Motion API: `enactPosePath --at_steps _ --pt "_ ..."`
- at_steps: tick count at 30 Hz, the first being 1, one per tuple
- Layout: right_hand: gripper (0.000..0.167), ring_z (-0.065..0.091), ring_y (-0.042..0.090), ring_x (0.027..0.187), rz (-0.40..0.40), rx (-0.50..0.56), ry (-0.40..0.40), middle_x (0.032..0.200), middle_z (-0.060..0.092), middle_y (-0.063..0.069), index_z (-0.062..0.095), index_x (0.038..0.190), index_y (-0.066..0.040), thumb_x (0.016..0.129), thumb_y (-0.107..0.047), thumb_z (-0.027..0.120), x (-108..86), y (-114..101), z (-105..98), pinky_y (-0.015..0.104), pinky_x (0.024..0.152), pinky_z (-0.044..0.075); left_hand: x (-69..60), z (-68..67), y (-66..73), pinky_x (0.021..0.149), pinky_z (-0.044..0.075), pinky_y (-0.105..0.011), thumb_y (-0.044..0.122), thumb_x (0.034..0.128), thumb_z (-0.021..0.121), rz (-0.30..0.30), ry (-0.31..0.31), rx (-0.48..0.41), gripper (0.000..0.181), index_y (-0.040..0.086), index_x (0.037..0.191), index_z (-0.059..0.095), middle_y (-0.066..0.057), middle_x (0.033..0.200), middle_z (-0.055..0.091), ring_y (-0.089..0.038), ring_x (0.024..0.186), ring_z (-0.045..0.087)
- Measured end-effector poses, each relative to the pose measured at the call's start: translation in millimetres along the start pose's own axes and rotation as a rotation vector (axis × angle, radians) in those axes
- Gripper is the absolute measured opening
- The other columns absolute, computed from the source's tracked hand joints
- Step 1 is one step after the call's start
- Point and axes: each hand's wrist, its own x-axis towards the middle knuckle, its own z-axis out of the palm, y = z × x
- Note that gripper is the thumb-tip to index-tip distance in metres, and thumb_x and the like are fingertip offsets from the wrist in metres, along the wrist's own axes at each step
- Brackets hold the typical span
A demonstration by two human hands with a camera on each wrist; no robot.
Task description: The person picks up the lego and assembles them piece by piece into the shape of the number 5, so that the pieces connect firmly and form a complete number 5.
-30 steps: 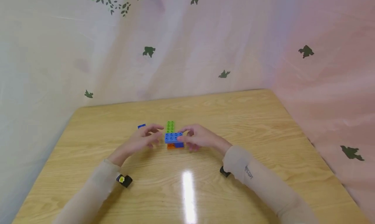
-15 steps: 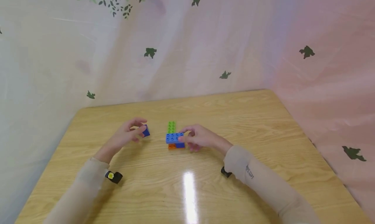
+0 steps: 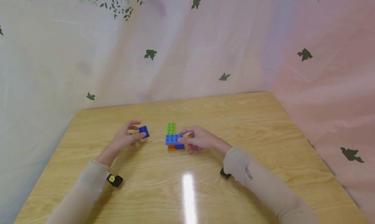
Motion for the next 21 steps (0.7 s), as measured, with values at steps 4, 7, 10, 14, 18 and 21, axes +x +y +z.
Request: enactPosePath --at_steps 4,7,10,14,18,21 --pt "0.055 0.063 0.022 0.065 0.0 -0.007 0.003 0.075 0.064 0.01 0.057 0.141 -0.01 0.097 -0.041 0.07 0.4 -0.1 0.8 0.041 0.06 0.06 -0.1 3.5 -1.9 0.067 0.057 -0.033 0.02 0.0945 0.075 -0.018 0.019 0.007 0.067 0.007 0.149 0.039 -0.021 0.14 0.042 -0.028 0.089 0.061" --pt "0.054 0.062 0.021 0.064 0.001 -0.001 -0.001 0.075 0.064 0.011 0.057 0.141 -0.009 0.098 -0.039 0.07 0.4 -0.1 1.1 0.04 0.059 0.059 -0.3 5.5 -2.1 0.066 0.057 -0.034 0.018 0.0936 0.076 -0.037 0.029 0.0 0.069 0.007 0.15 0.037 -0.022 0.14 0.041 -0.028 0.089 0.06" --pt "0.052 0.061 0.021 0.063 0.007 0.012 -0.006 0.074 0.063 0.011 0.058 0.14 -0.009 0.098 -0.037 0.07 0.6 0.0 1.7 0.038 0.058 0.059 0.3 6.3 -2.1 0.065 0.058 -0.034 0.016 0.0929 0.076 -0.056 0.033 -0.004 0.072 0.007 0.151 0.035 -0.023 0.141 0.04 -0.029 0.09 0.059" --pt "0.05 0.061 0.02 0.063 0.009 0.022 -0.006 0.073 0.062 0.011 0.059 0.139 -0.009 0.098 -0.036 0.07 0.9 0.2 2.1 0.037 0.058 0.059 1.9 6.4 -3.7 0.065 0.058 -0.034 0.015 0.0926 0.076 -0.066 0.03 -0.001 0.074 0.007 0.153 0.033 -0.023 0.144 0.039 -0.03 0.093 0.059" --pt "0.049 0.061 0.021 0.062 0.002 0.024 0.001 0.072 0.062 0.011 0.059 0.138 -0.009 0.098 -0.036 0.069 0.5 -0.5 1.4 0.037 0.057 0.059 5.6 7.3 -6.0 0.064 0.057 -0.033 0.015 0.0925 0.076 -0.056 0.016 0.0 0.074 0.008 0.153 0.034 -0.023 0.147 0.038 -0.03 0.091 0.06" --pt "0.05 0.061 0.021 0.062 0.003 0.022 0.003 0.072 0.062 0.01 0.059 0.138 -0.009 0.098 -0.037 0.07 -0.1 -1.1 0.8 0.037 0.057 0.059 9.1 8.7 -8.8 0.063 0.057 -0.032 0.015 0.0923 0.076 -0.051 0.006 0.006 0.072 0.007 0.151 0.035 -0.024 0.146 0.038 -0.028 0.087 0.061"
